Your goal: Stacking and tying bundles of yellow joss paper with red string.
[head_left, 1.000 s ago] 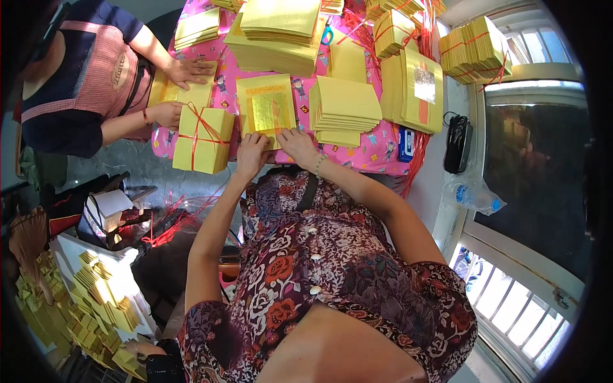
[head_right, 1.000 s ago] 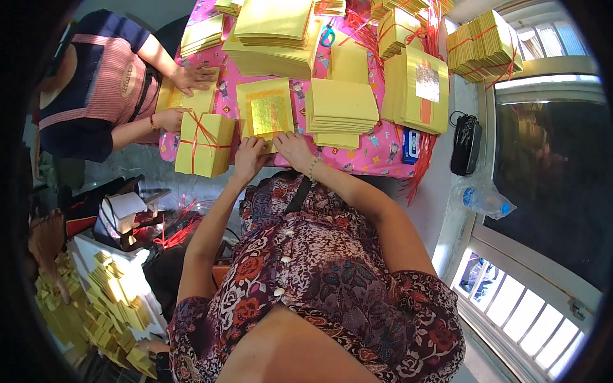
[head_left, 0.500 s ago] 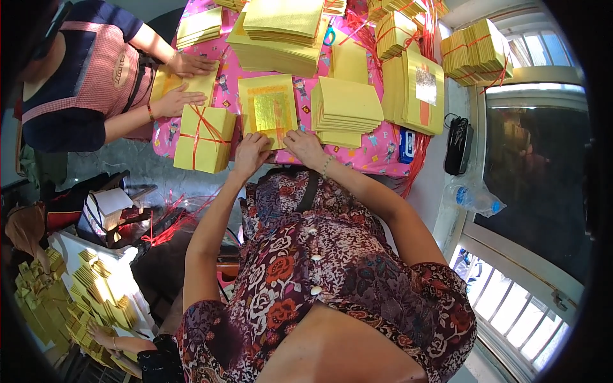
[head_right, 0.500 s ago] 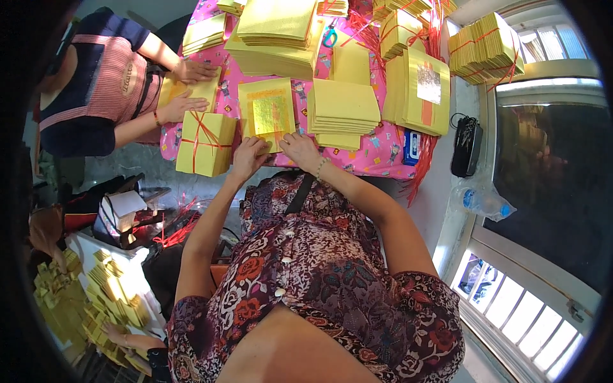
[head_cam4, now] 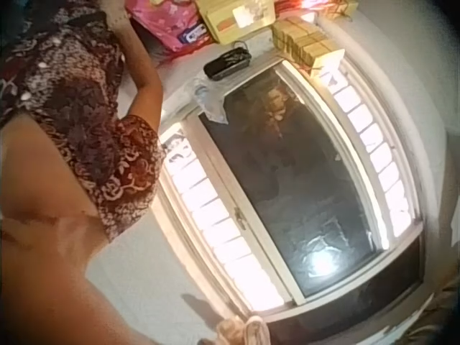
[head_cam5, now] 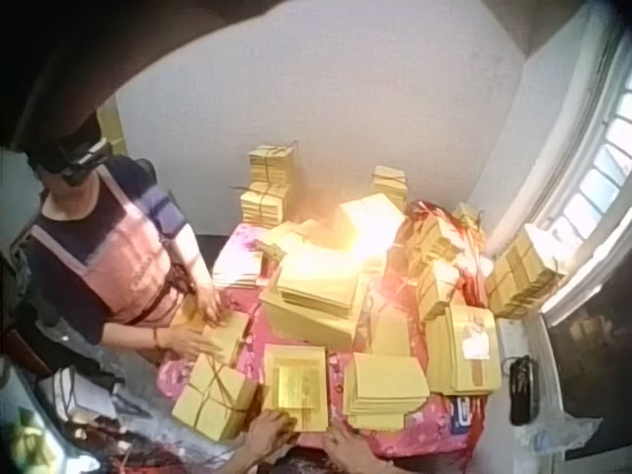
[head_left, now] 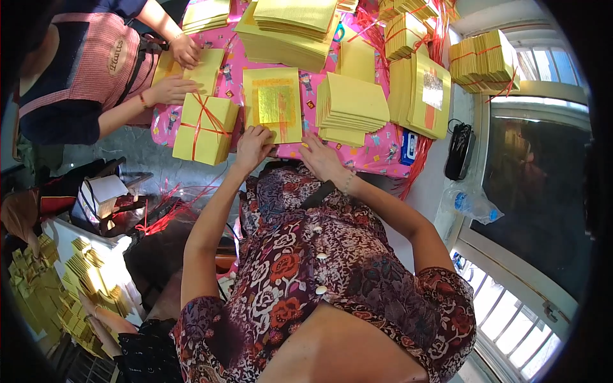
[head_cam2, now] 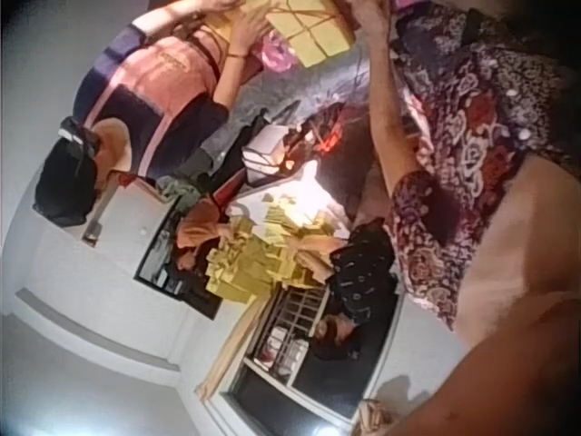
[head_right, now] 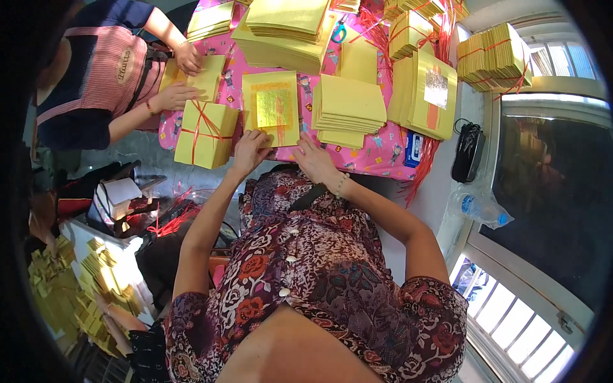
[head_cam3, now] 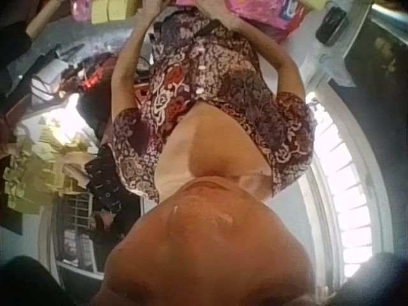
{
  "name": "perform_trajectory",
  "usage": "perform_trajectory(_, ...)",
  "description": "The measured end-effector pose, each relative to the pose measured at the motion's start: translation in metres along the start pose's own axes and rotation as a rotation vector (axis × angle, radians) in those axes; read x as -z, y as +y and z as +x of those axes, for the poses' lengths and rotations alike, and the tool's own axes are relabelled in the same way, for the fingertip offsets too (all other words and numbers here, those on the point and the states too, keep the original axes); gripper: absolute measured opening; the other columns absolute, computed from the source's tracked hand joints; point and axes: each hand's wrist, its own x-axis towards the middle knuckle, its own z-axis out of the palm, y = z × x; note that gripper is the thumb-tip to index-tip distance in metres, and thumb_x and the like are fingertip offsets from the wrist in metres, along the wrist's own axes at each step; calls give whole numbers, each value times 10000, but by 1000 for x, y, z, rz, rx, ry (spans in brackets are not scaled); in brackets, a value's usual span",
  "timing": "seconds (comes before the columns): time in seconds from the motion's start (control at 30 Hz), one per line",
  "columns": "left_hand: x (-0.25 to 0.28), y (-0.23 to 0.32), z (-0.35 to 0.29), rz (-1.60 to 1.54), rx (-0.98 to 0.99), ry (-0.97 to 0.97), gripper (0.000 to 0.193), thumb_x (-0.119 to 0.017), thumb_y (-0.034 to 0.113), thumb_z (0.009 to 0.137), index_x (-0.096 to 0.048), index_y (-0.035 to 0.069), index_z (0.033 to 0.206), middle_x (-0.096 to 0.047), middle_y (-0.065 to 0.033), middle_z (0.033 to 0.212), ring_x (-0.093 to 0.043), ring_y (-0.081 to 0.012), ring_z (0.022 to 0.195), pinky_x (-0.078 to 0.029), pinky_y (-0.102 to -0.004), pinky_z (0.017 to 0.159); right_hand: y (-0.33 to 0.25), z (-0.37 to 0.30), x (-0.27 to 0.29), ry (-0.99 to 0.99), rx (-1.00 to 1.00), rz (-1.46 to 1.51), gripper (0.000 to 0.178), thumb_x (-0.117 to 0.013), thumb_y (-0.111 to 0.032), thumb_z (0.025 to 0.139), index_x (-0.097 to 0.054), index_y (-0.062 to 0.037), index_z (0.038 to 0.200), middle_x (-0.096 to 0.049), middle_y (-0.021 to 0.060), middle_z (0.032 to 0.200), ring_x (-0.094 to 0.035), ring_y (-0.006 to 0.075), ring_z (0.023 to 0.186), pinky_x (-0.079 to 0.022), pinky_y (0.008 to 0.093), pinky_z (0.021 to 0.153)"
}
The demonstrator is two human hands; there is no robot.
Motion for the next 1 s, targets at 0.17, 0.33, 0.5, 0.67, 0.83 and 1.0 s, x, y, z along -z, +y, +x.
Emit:
perform_trajectory(0.17,1,3,-1,-5,0,1,313,-732,111,656,-597,94,939,-553,-59,935,-537,-277,906,-478,-390,752,0,-12,14,40,-4,-21,262,-595,-123,781,-529,-13,1009,-490,179,1144,-403,344,1265,-557,370,703)
perform_trajectory(0.33,1,9,-2,42,37,-32,315,-724,107,655,-593,92,940,-544,-70,945,-522,-290,941,-479,-402,760,-3,-16,27,49,-54,-43,266,-597,-110,778,-541,-14,1020,-488,174,1161,-397,339,1268,-544,379,765)
perform_trajectory(0.5,-1,10,-4,48,44,-13,317,-716,101,657,-589,86,947,-535,-81,945,-514,-297,937,-476,-407,759,-3,-18,32,60,-49,-32,265,-601,-105,783,-556,-18,1029,-493,164,1172,-396,337,1267,-520,391,825)
perform_trajectory(0.67,-1,10,-4,44,43,9,301,-721,104,673,-583,76,939,-539,-89,941,-506,-309,917,-462,-403,767,-3,-18,40,74,-67,-2,252,-601,-105,790,-566,-26,1026,-507,156,1165,-396,345,1267,-463,426,910)
perform_trajectory(0.83,-1,10,-4,38,49,0,308,-720,100,669,-586,76,946,-541,-89,944,-507,-309,922,-459,-402,775,-2,-18,39,62,-94,-3,250,-601,-101,787,-576,-31,1026,-515,156,1166,-399,351,1265,-416,438,963)
perform_trajectory(1.0,-2,10,-5,26,52,9,305,-718,97,666,-590,74,942,-545,-89,948,-510,-307,929,-460,-400,782,-9,-18,52,130,-56,-25,192,-608,-99,809,-579,-69,996,-535,130,1140,-444,336,1242,-503,406,838)
